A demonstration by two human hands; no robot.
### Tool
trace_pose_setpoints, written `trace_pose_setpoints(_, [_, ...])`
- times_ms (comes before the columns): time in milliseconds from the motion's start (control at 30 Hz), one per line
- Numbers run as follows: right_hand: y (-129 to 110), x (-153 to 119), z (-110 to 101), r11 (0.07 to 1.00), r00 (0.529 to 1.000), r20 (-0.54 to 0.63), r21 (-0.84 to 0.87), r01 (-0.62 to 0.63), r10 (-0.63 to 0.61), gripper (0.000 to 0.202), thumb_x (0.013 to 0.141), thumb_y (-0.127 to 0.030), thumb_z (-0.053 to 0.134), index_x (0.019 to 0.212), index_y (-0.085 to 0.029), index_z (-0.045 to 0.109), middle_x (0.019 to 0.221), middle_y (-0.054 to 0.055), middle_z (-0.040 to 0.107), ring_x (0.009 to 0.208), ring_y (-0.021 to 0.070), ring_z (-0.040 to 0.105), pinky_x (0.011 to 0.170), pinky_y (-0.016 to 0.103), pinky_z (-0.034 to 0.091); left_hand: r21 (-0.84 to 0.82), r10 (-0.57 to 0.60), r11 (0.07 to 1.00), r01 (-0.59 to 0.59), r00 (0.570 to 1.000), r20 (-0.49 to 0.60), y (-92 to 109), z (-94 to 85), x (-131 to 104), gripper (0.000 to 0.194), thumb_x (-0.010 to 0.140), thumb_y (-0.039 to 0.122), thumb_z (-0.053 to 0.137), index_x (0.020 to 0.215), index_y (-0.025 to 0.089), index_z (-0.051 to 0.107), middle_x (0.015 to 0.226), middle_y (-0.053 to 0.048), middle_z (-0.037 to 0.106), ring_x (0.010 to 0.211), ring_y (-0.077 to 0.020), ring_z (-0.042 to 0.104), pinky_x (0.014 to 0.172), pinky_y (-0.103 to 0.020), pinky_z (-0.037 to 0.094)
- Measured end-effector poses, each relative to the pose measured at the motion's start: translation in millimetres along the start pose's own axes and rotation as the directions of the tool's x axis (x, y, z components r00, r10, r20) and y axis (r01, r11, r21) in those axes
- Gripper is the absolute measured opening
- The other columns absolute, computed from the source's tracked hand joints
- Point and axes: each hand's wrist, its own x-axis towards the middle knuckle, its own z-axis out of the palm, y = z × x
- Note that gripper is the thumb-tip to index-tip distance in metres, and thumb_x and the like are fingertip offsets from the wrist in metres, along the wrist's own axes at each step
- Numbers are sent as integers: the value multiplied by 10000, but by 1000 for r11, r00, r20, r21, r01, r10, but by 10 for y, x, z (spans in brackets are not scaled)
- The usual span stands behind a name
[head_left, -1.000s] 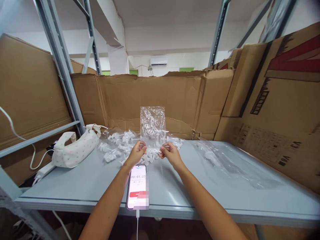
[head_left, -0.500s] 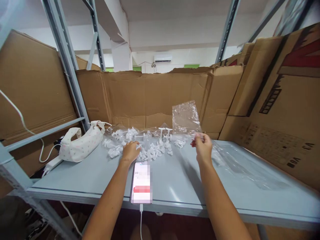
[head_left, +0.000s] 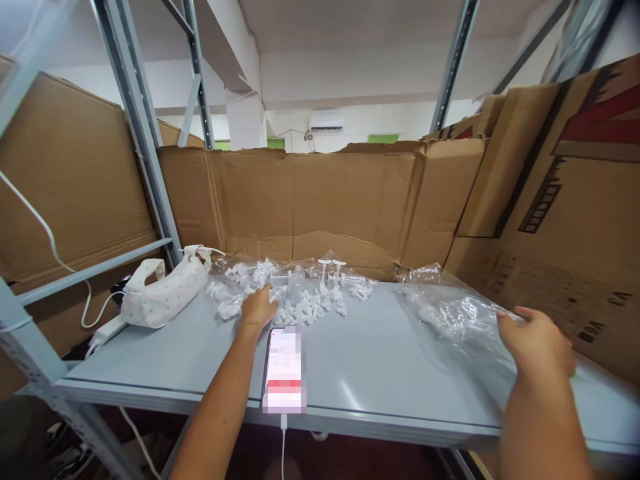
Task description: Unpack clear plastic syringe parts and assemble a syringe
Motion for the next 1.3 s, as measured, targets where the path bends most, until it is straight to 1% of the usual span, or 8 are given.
trace_pose_setpoints(133, [-254,-212,-96,983,998,-59,-185,7,-18,571,690,-442,569,1218,-224,566,1086,269,577,1127,459,487,743,576,412,-413,-113,907,81,992,-53,-7,5,46,415,741,455,602,1103,255,577,987,-63,639,811,-208,617,656,-268,404])
trace_pose_setpoints(267, [-811,-539,-29,916,916,-84,50,398,-393,455,814,-402,473,1186,-157,568,1091,206,621,1059,354,568,876,513,439,-816,-54,568,113,994,100,79,-51,30,479,702,506,646,1076,221,557,838,-25,592,637,-131,562,548,-219,397])
trace_pose_setpoints(367, [-1282,-874,153,755,790,2,294,586,-613,387,855,-341,457,1199,-186,547,1086,139,636,933,266,621,817,440,500,-917,101,367,155,973,205,184,-116,-56,479,720,547,620,1067,229,530,873,-21,584,637,-122,556,558,-233,441])
trace_pose_setpoints(567, [-1902,-1677,602,398,275,310,467,790,-910,548,828,-104,467,1339,-295,418,1382,105,459,1197,269,504,903,436,465,-924,300,280,260,891,341,345,-115,-219,365,779,542,572,887,204,486,746,1,542,620,-117,535,593,-275,477])
trace_pose_setpoints(667, [-2032,-1875,702,352,194,362,446,823,-912,558,763,-28,480,1277,-245,458,1336,119,494,1122,257,549,871,412,470,-937,369,237,257,869,331,381,-79,-232,403,761,562,593,886,191,498,727,11,528,597,-98,517,559,-243,454])
trace_pose_setpoints(767, [-2088,-1868,700,405,239,382,446,798,-893,467,746,-62,527,1185,-223,506,1216,114,567,1009,248,587,796,373,476,-945,325,268,188,906,273,403,-70,-216,436,781,599,531,887,177,508,676,20,514,549,-91,497,517,-227,423])
trace_pose_setpoints(1033, [-2018,-1775,837,604,572,528,794,-71,-627,346,708,-389,684,984,-204,585,854,45,659,691,185,613,566,283,457,-576,303,741,-345,937,-172,511,-103,-317,243,834,348,510,1033,227,578,1051,-40,631,869,-166,584,764,-289,449])
trace_pose_setpoints(1300, [-1917,-1909,809,368,328,816,523,-769,-476,409,701,-574,656,861,-200,607,854,38,659,672,162,660,532,255,498,-314,356,865,-390,920,-164,527,-132,-480,263,882,366,458,1091,231,543,986,-40,644,880,-194,594,793,-316,437])
